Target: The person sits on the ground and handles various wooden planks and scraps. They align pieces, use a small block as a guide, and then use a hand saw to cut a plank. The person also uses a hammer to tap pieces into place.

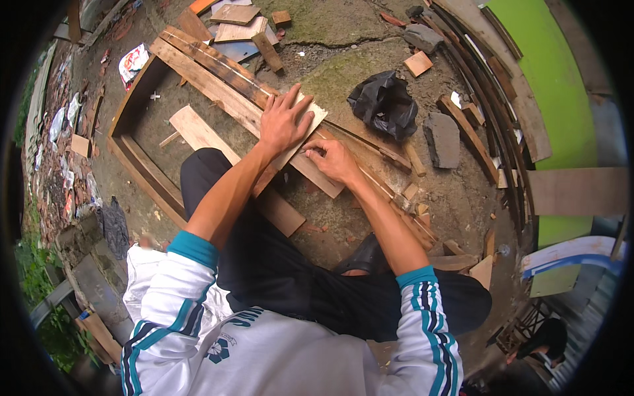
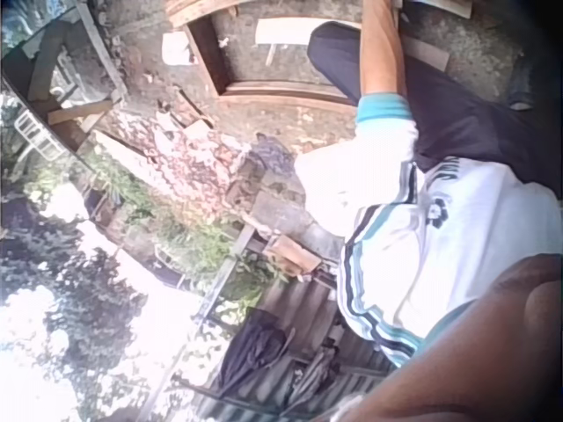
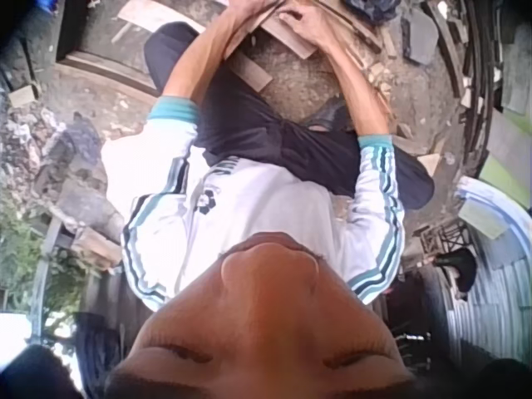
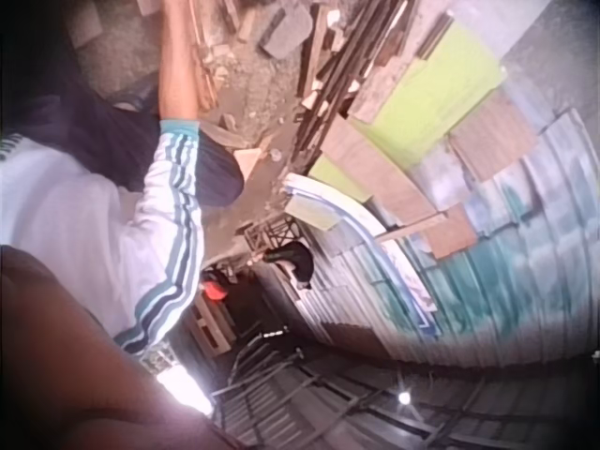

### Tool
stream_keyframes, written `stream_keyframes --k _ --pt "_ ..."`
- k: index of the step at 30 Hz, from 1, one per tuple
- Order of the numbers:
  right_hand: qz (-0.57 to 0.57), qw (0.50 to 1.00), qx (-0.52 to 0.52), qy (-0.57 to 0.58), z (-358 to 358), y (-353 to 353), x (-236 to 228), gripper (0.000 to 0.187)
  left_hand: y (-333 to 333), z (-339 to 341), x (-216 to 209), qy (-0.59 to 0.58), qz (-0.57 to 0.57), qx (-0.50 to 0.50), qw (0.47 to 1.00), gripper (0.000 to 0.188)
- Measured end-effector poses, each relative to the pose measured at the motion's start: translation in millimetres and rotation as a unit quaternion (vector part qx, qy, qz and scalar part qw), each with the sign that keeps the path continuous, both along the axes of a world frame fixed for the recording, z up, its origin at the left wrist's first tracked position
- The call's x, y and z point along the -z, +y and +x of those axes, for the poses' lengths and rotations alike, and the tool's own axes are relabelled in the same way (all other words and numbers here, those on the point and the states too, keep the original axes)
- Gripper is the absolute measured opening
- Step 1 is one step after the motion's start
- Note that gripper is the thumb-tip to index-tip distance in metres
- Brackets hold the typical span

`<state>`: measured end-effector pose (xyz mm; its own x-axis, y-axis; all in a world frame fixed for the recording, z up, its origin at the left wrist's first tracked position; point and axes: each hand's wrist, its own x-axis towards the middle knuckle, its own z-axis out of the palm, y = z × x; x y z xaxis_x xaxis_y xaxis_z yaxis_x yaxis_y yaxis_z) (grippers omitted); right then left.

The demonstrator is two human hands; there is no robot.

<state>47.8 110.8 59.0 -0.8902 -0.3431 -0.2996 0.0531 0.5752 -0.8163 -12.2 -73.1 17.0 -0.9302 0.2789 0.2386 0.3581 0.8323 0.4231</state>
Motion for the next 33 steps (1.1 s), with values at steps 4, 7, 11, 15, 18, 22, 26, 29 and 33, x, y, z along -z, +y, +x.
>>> stream_keyframes --k 4,7,11,15,18,22,26,29,33 --pt "-0.032 0.999 -0.008 -0.011 15.4 -17.1 6.8 0.019 1.2 1.1 0.4 -0.006 0.002 -0.002 1.0 0.044" --pt "-0.024 1.0 0.003 0.008 17.5 -23.1 8.0 0.018 1.1 1.7 0.5 -0.006 0.001 -0.006 1.0 0.044" --pt "-0.013 1.0 -0.012 0.023 13.3 -26.2 -2.0 0.016 0.2 1.0 0.5 -0.003 -0.01 -0.01 1.0 0.045" --pt "-0.026 0.997 -0.019 0.065 14.6 -27.9 9.9 0.014 0.8 1.9 -0.8 0.009 -0.02 -0.011 1.0 0.045" --pt "-0.024 0.993 -0.031 0.11 13.7 -28.3 15.5 0.012 1.2 1.5 -1.5 0.007 -0.016 -0.011 1.0 0.045" --pt "-0.024 0.991 -0.036 0.127 13.1 -29.8 15.2 0.011 0.5 1.6 -0.7 0.011 -0.013 -0.01 1.0 0.044" --pt "-0.015 0.989 -0.047 0.141 13.5 -28.6 16.0 0.009 0.7 2.0 -0.7 0.009 -0.013 -0.009 1.0 0.044" --pt "-0.01 0.987 -0.049 0.151 14.7 -30.1 16.7 0.008 0.2 1.6 -0.6 0.012 -0.01 -0.009 1.0 0.044" --pt "-0.006 0.981 -0.042 0.19 16.7 -33.2 24.3 0.006 0.8 1.9 -0.4 0.015 -0.016 -0.009 1.0 0.044"
